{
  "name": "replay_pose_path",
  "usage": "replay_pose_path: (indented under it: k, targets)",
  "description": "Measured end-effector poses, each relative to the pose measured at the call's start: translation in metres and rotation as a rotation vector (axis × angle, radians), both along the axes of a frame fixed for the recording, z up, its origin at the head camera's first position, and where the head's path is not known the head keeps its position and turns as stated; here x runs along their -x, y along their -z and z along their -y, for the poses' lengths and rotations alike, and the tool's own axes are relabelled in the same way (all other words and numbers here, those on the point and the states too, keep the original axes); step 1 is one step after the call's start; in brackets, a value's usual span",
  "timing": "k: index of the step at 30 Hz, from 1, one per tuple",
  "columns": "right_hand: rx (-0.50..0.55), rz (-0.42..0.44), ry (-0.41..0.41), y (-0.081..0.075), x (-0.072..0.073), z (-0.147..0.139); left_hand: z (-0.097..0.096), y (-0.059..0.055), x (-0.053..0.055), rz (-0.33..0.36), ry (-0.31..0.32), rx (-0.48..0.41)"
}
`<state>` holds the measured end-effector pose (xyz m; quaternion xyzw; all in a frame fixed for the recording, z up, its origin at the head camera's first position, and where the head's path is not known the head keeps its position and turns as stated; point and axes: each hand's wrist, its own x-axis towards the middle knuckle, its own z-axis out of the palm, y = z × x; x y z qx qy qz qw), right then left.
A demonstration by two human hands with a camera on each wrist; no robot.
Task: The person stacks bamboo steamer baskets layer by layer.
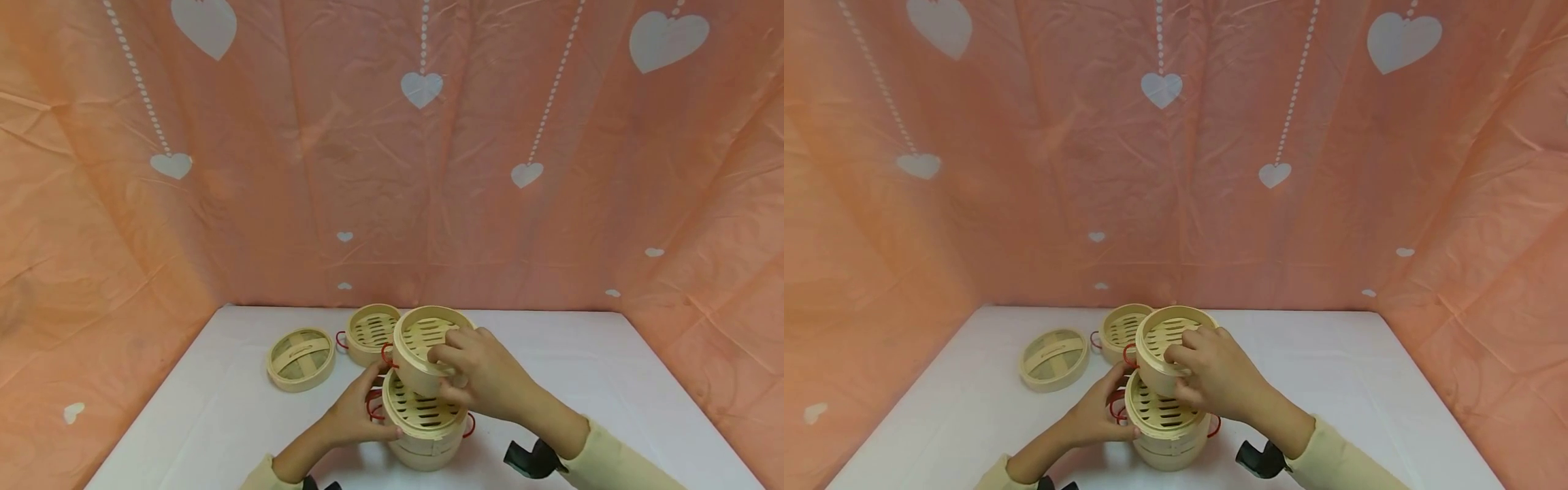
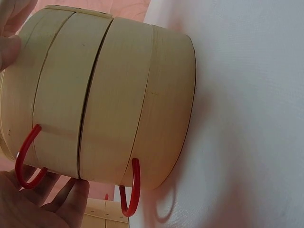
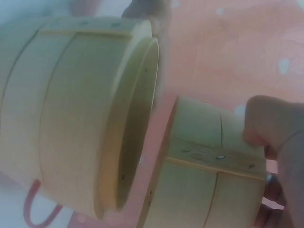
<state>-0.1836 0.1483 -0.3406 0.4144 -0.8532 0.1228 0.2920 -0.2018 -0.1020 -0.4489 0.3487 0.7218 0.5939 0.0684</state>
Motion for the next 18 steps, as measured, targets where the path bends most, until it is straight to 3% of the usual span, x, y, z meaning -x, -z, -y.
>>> replay_pose_path:
  k: [8, 12, 18]
  targets:
    - [0.002, -0.019, -0.029, 0.005, -0.01, 0.004, 0.001, -0.001, -0.002, 0.01, -0.014, 0.019]
    - [-0.002, -0.038, -0.043, 0.007, -0.014, 0.006, 0.0, 0.001, -0.002, 0.038, 0.045, -0.044]
    - [-0.005, -0.062, -0.063, 0.008, -0.019, 0.007, -0.001, 0.001, -0.001, 0.032, 0.061, -0.061]
